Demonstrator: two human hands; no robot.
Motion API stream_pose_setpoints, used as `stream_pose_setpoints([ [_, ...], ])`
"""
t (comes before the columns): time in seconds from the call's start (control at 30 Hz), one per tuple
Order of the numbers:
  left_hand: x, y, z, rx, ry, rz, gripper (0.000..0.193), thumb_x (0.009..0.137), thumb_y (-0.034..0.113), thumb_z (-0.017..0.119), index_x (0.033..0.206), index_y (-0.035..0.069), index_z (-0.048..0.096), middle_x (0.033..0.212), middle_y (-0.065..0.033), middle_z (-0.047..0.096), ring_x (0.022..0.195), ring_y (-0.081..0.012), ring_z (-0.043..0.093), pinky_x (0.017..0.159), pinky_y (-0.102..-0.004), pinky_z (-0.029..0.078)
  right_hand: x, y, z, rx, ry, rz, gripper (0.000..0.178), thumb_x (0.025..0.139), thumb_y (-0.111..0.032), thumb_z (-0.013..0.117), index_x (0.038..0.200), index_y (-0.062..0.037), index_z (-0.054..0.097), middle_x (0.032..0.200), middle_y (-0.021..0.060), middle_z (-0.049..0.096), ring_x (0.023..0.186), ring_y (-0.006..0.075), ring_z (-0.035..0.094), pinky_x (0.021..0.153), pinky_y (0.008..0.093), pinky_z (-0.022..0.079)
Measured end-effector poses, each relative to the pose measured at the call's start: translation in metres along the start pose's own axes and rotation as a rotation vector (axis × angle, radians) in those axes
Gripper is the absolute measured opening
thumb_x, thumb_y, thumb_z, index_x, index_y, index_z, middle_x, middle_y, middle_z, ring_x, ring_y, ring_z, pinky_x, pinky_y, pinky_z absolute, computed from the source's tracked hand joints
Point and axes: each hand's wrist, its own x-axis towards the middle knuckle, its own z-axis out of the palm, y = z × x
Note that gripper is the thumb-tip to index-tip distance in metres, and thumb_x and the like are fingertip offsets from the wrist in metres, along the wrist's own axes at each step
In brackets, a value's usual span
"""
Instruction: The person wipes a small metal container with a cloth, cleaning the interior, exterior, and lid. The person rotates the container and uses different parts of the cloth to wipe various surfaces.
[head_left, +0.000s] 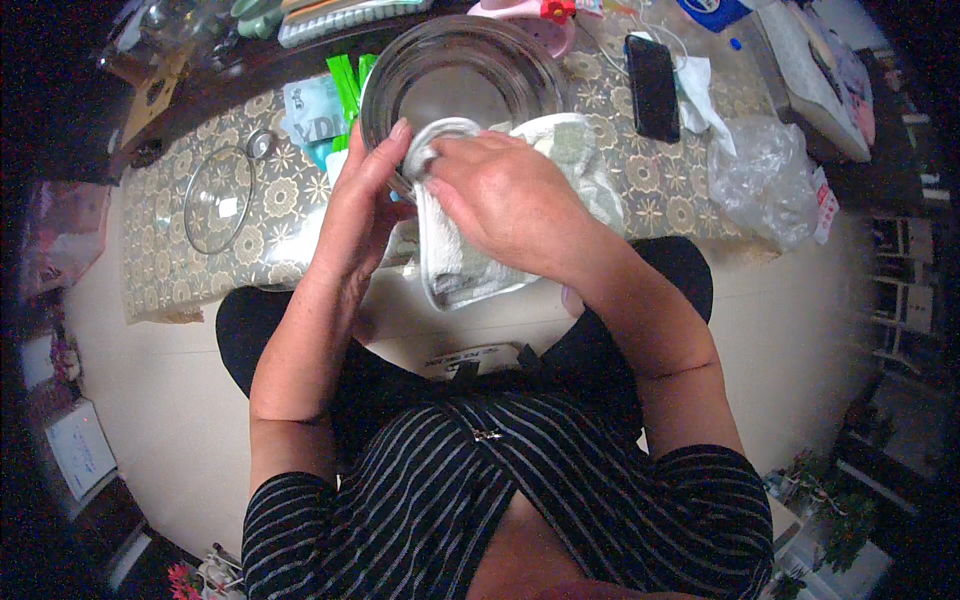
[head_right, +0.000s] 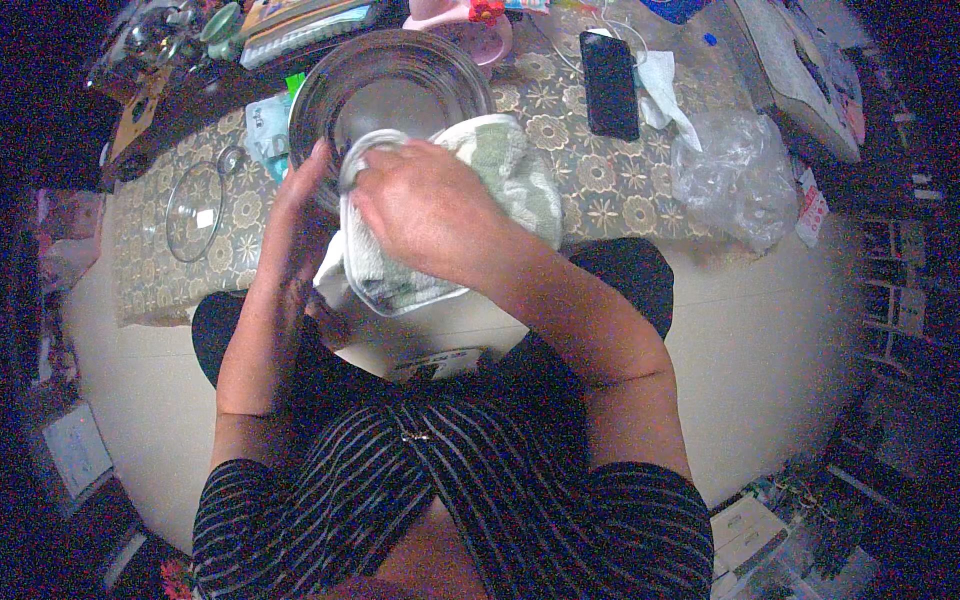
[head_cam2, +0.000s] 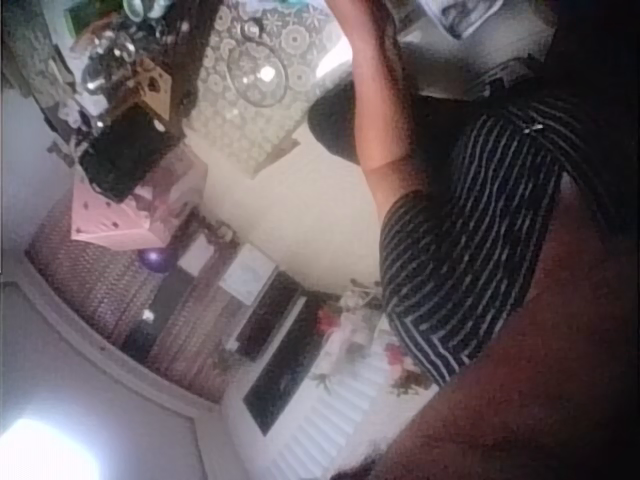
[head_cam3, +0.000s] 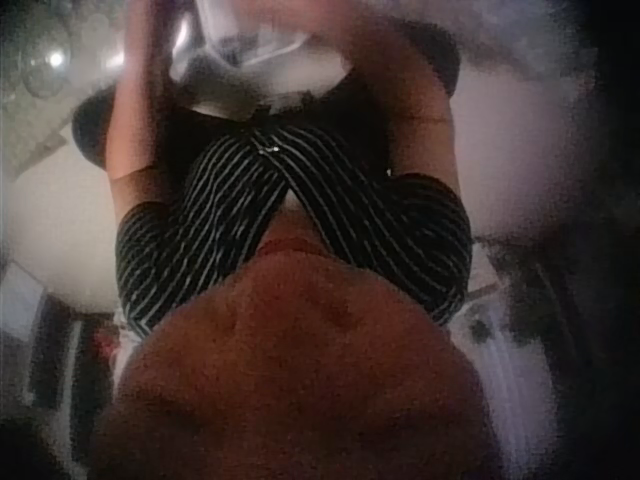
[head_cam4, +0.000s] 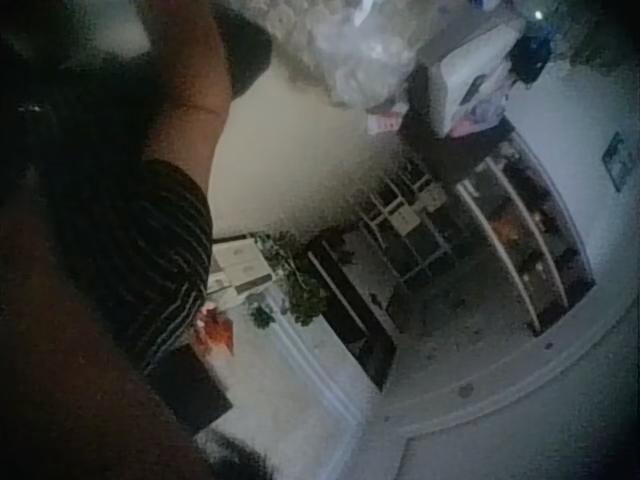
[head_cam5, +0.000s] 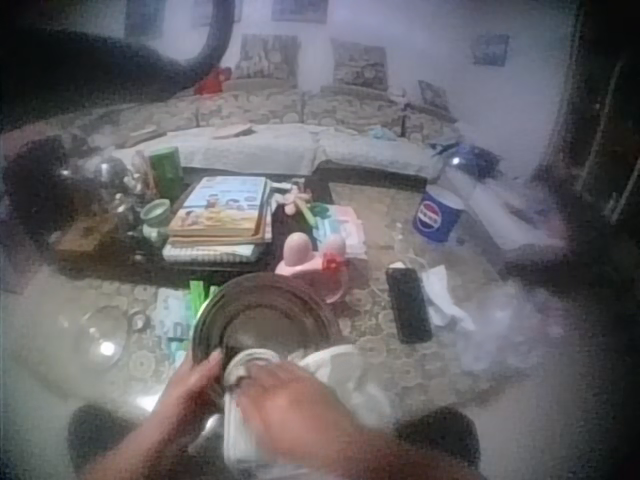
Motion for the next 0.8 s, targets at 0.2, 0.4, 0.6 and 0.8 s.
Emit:
stream_pose_setpoints([
  [0.2,0.003,-0.012,0.004,0.06,-0.067,-0.037,0.07,0.091,0.048,0.06,0.148,0.02,0.031,0.136,-0.0068,0.046,0.121,-0.0223,0.046,0.089,-0.0426,0.046,-0.002,0.014,0.02,-0.164,0.053,0.002,0.035,0.091,-0.02,0.051,0.117,0.0007,0.063,0.131,0.0145,0.058,0.13,0.0262,0.048,0.115,0.0492,0.026],
  [0.4,-0.002,-0.011,0.011,0.005,-0.052,-0.019,0.068,0.092,0.044,0.062,0.148,0.019,0.032,0.139,-0.0073,0.045,0.126,-0.0241,0.045,0.091,-0.0444,0.047,0.006,0.032,0.005,-0.291,0.173,0.195,0.038,0.09,-0.019,0.056,0.124,-0.001,0.058,0.131,0.017,0.056,0.126,0.0292,0.051,0.111,0.0469,0.033],
  [0.6,0.006,-0.006,-0.002,-0.064,-0.04,-0.075,0.063,0.091,0.048,0.061,0.142,0.019,0.037,0.135,-0.0056,0.047,0.12,-0.0212,0.048,0.09,-0.042,0.047,-0.008,0.006,-0.031,0.018,-0.035,0.135,0.027,0.09,-0.018,0.054,0.11,-0.0007,0.062,0.107,0.0173,0.065,0.104,0.0323,0.061,0.104,0.0478,0.04],
  [0.8,0.005,-0.008,-0.003,-0.089,-0.051,-0.037,0.061,0.094,0.039,0.061,0.144,0.015,0.036,0.137,-0.0063,0.047,0.125,-0.0202,0.044,0.106,-0.0413,0.035,-0.003,0.009,-0.005,0.067,-0.086,-0.062,0.027,0.09,-0.019,0.054,0.107,-0.001,0.063,0.114,0.0175,0.063,0.115,0.0315,0.056,0.107,0.049,0.037],
])
